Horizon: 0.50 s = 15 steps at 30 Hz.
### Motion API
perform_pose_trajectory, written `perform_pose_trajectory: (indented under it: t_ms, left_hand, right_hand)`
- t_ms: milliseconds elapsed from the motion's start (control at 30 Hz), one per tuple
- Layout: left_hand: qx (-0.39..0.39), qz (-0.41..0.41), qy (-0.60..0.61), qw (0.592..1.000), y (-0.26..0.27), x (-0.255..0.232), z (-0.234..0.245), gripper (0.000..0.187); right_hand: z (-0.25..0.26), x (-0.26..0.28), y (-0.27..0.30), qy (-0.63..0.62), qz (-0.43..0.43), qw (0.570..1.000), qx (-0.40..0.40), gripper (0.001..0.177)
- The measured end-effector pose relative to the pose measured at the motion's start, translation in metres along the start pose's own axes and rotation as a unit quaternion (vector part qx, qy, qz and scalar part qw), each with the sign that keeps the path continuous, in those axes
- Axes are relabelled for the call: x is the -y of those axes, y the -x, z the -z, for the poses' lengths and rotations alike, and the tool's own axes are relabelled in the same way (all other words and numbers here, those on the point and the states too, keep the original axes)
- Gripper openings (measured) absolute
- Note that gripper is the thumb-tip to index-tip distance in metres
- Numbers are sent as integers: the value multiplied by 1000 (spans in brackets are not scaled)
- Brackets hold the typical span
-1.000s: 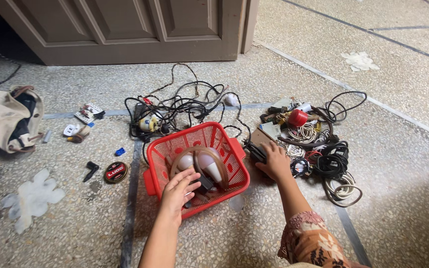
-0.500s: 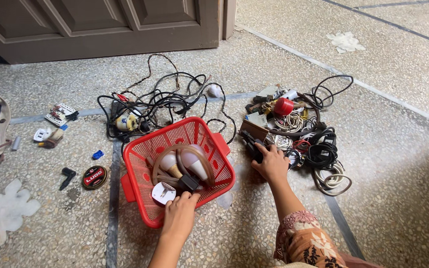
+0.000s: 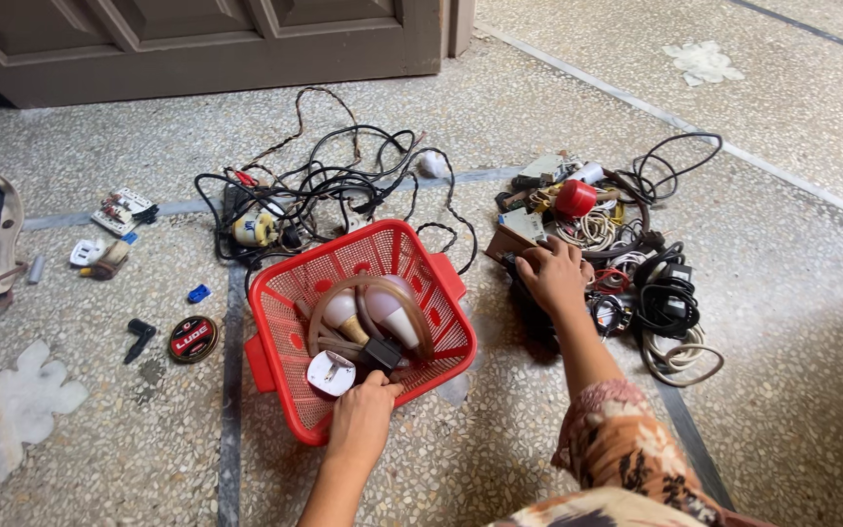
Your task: The person sorts a pile of electronic waste and miscellaneous items on the floor, picking up light bulbs, power adapters, and various cables. They place the selected items into a red plastic basket, organizing the clutter by hand.
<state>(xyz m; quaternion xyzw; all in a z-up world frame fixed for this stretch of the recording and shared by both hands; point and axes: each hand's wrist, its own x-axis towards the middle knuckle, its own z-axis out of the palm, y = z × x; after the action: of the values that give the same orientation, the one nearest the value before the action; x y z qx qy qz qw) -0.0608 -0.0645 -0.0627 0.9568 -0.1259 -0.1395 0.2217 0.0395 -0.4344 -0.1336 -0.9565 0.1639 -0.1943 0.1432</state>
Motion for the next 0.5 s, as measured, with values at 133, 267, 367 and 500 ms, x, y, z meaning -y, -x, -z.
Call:
perform_pose_trajectory:
  t_ms: [133,267,367,500]
  left_hand:
    - [-35,-59,-3,998,1,-1,3,20]
    - [-15,-71,-53,996,2,0,3,22]
    - [-24,-102,-92,990,8,1,9,21]
    - [-33,-128,-73,989,22,3,27,78]
  right_hand:
    - [-26,-21,-21,35,-17,993,111,28]
    - [-23,-18,-26,33,-8,985,171,21]
    - [3,4,-18,-68,45,995,59,19]
    - [50,55,-10,-367,-19,930,8,25]
